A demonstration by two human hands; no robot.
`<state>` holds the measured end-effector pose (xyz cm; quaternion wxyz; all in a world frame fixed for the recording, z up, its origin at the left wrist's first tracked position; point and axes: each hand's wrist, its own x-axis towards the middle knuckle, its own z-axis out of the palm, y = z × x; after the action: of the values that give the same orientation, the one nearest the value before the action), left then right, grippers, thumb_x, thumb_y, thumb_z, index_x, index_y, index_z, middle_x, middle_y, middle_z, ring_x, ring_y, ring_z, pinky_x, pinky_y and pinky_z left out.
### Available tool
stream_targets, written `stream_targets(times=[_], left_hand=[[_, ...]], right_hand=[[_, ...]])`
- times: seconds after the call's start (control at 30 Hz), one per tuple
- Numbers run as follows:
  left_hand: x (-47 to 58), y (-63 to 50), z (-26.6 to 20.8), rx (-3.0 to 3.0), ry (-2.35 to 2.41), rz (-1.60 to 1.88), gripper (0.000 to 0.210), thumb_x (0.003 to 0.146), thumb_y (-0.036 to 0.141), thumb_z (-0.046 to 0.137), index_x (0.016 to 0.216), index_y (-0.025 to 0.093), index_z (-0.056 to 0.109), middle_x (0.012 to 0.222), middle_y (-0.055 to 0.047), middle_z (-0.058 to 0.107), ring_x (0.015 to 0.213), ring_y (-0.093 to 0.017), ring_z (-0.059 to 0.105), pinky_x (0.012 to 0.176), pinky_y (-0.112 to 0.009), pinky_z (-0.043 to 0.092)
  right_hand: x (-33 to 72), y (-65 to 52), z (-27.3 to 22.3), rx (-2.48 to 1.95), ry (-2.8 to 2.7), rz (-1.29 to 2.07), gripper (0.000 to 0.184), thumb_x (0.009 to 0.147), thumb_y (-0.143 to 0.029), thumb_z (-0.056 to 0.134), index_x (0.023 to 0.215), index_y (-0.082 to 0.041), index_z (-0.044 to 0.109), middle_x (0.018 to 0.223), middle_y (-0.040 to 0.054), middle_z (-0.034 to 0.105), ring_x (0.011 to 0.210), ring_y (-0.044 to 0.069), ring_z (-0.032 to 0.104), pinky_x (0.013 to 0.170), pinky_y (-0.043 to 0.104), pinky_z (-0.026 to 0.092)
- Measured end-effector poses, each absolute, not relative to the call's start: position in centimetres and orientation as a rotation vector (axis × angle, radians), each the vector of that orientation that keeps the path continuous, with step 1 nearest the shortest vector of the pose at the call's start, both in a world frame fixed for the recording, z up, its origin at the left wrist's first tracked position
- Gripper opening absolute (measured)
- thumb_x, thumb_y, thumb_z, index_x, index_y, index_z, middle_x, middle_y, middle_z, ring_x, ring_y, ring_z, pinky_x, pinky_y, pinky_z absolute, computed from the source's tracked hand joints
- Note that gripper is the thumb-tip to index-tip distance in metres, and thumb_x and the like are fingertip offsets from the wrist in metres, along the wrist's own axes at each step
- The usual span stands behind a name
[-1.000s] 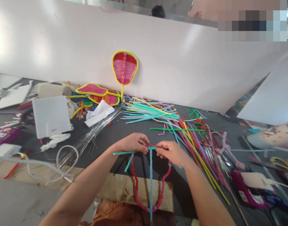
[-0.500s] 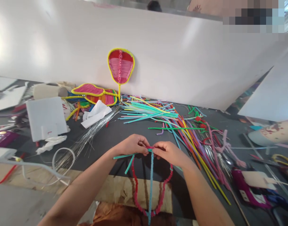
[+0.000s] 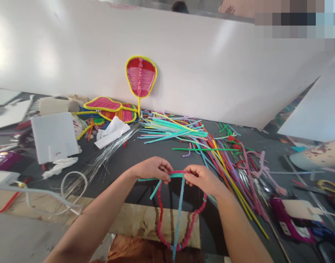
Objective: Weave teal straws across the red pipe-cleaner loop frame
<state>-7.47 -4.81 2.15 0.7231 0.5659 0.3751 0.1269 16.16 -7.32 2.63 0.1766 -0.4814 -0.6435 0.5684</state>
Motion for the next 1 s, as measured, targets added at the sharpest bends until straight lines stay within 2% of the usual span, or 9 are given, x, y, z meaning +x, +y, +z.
stream_targets(times=[0.33,0.6,0.9,1.0], left_hand=[[-8.3,-4.5,2.1,1.234,0.786,0.159,0.029,0.066,0.031,0.074,0.09,0.016,0.067,0.076,-0.004,0.073,0.069,-0.014,0.068,0.063,-0.021,0.049],[-8.0,-5.1,3.2,1.088,0.65,0.3,0.036,0.065,0.029,0.076,0.094,0.012,0.065,0.072,-0.006,0.072,0.064,-0.016,0.067,0.061,-0.024,0.049],[-7.1,-5.3,3.9,1.284,0.877,0.488,0.016,0.067,0.019,0.065,0.081,0.013,0.066,0.069,-0.004,0.071,0.066,-0.015,0.066,0.061,-0.023,0.048],[-7.2,-5.2,3.6,1.292,0.911,0.489,0.014,0.066,0.019,0.063,0.079,0.013,0.067,0.067,-0.003,0.071,0.065,-0.015,0.065,0.06,-0.024,0.048]], right_hand=[[16.6,-7.3,2.1,-1.293,-1.786,1.728,0.024,0.082,-0.04,0.056,0.082,-0.017,0.06,0.069,0.0004,0.062,0.062,0.011,0.056,0.061,0.024,0.045],[16.7,-7.9,3.4,-1.276,-1.716,1.708,0.023,0.081,-0.04,0.056,0.081,-0.016,0.059,0.065,-0.0002,0.06,0.061,0.011,0.055,0.058,0.023,0.044],[16.3,-7.2,6.5,-1.45,-2.018,1.229,0.02,0.082,-0.037,0.051,0.08,-0.018,0.059,0.065,-0.0019,0.059,0.059,0.012,0.054,0.058,0.025,0.043],[15.9,-6.6,6.2,-1.4,-2.149,1.079,0.023,0.082,-0.037,0.053,0.096,-0.02,0.062,0.085,0.0013,0.067,0.075,0.016,0.061,0.068,0.027,0.046]])
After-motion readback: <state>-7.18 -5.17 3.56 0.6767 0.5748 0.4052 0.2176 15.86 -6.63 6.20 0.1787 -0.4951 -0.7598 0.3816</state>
